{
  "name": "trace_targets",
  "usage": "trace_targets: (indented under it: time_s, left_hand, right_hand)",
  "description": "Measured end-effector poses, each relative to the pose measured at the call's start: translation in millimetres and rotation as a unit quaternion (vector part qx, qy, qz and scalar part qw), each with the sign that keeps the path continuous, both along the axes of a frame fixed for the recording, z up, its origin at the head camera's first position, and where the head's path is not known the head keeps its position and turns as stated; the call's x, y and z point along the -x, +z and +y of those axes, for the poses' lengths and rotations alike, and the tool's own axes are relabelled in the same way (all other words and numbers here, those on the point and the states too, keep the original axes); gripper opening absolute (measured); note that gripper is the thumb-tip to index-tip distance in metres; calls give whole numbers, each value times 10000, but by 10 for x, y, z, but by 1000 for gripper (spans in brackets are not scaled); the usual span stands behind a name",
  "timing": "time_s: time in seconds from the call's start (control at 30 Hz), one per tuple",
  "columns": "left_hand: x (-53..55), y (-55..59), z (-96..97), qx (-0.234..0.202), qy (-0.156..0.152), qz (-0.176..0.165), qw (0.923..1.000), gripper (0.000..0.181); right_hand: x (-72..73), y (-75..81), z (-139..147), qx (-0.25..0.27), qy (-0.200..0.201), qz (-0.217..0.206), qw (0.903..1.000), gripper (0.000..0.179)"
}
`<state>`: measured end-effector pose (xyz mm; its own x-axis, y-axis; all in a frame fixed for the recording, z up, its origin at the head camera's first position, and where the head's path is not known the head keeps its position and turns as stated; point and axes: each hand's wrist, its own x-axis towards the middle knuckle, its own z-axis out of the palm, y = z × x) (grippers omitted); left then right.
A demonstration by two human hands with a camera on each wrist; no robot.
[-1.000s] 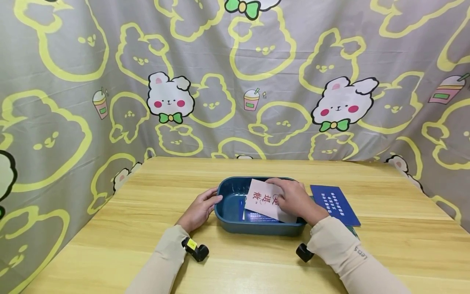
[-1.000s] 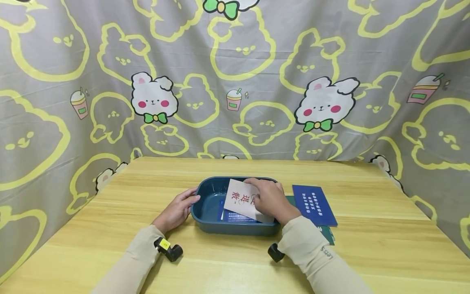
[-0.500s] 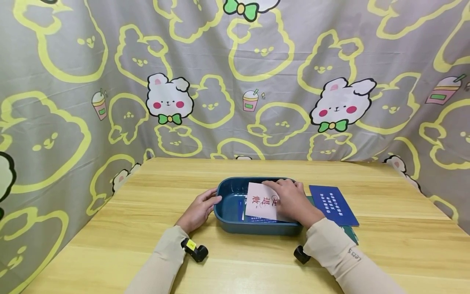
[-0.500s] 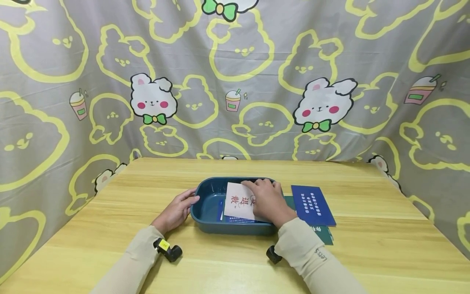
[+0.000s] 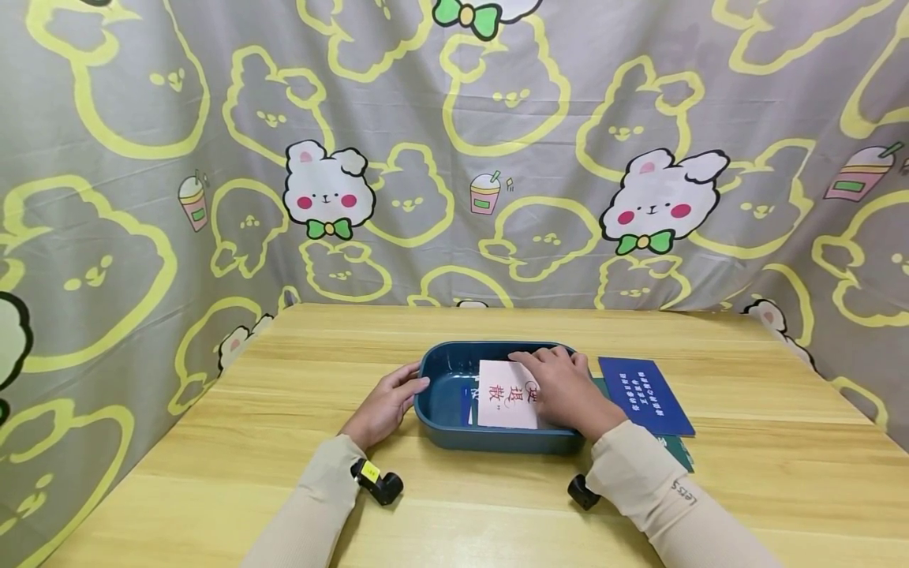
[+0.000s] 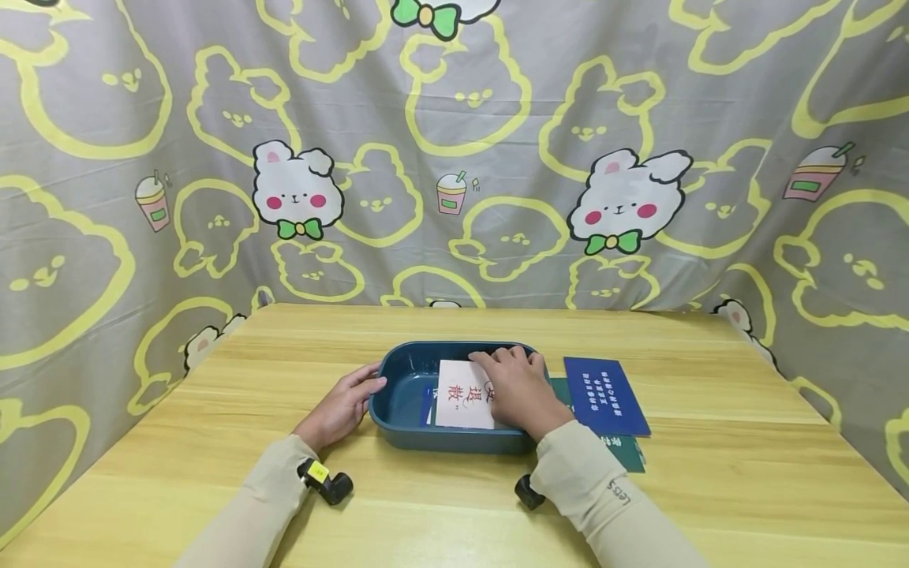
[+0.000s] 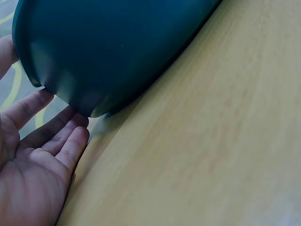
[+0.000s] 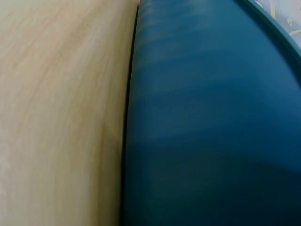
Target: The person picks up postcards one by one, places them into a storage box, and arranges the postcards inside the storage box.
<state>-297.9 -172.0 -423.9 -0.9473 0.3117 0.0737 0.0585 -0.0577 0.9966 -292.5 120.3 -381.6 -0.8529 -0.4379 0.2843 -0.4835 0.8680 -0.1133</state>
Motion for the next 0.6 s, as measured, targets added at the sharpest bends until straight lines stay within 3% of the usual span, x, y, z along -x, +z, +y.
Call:
trace_targets:
  time_s: [0.23, 0.43, 0.6]
  left_hand:
    - [-1, 2, 18, -49, 67, -41, 10000, 56]
    - [-13, 9, 27, -72, 120, -67, 9999, 55]
    - [-12, 4, 22, -84, 87, -61, 9999, 55]
  right_hand:
    - [6, -14, 12, 196, 75, 244, 9995, 64]
    - [9, -22, 22, 761, 56, 764, 9941, 48]
    - [21, -14, 35, 939, -278, 529, 9938, 37]
